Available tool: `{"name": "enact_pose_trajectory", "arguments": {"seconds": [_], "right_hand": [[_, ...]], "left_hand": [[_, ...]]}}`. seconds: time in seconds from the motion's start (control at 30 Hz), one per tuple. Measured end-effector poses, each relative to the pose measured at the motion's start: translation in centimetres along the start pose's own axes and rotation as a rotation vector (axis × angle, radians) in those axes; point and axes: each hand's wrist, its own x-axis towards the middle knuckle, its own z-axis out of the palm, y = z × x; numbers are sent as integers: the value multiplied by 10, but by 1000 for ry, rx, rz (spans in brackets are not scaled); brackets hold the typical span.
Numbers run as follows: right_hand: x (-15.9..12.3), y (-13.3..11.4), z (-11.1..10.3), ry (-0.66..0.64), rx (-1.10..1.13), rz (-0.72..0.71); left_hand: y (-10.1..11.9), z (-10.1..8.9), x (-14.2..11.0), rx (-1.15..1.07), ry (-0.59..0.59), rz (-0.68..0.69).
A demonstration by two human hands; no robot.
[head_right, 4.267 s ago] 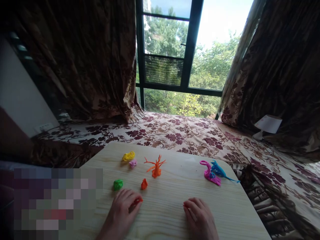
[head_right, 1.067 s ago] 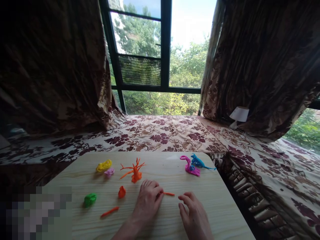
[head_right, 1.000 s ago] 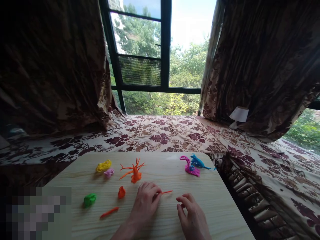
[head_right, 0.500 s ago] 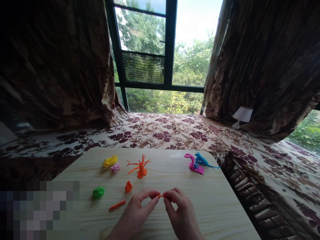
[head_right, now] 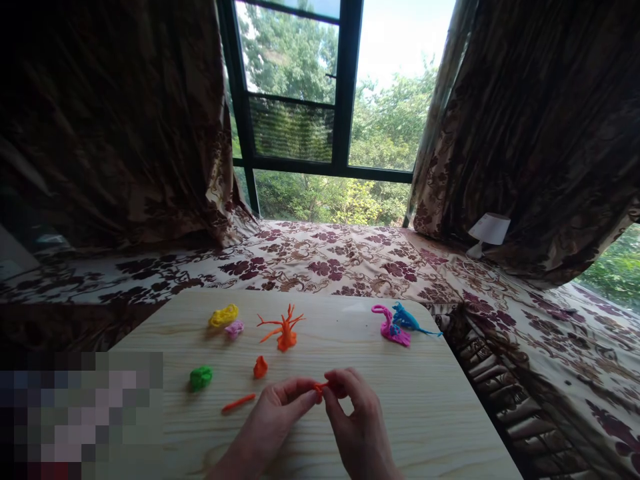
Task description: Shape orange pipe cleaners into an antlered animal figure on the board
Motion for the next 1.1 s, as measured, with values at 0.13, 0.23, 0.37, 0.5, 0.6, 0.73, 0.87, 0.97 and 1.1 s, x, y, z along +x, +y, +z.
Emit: {"name": "enact_pose_trajectory", "arguments": {"seconds": [0.13, 0.23, 0.37, 0.5, 0.6, 0.73, 0.87, 0.97, 1.1], "right_hand": [[-1, -3, -1, -35, 19, -12], [-2, -7, -3, -96, 29, -23], [-1, -9, -4, -112, 17, -25], [-1, -7, -2, -109, 7, -42], [-1, -5, -2, -90, 5, -48], [-2, -5, -3, -91, 1, -34], [0, -9, -7, -127, -47, -34], [1, -4, -13, -125, -124, -9], [-4, 21, -25, -133, -236, 64]], "left_hand": [[9, 7, -3, -38, 34, -25], [18, 12, -8, -92, 28, -46], [23, 14, -11, -51, 68, -66], [20, 11, -10, 4, 84, -48], [16, 9, -9, 30, 120, -41], [13, 7, -9, 24, 46, -35], [12, 5, -9, 147, 61, -8], [11, -1, -9, 236, 78, 8], [4, -19, -8, 339, 133, 0]]}}
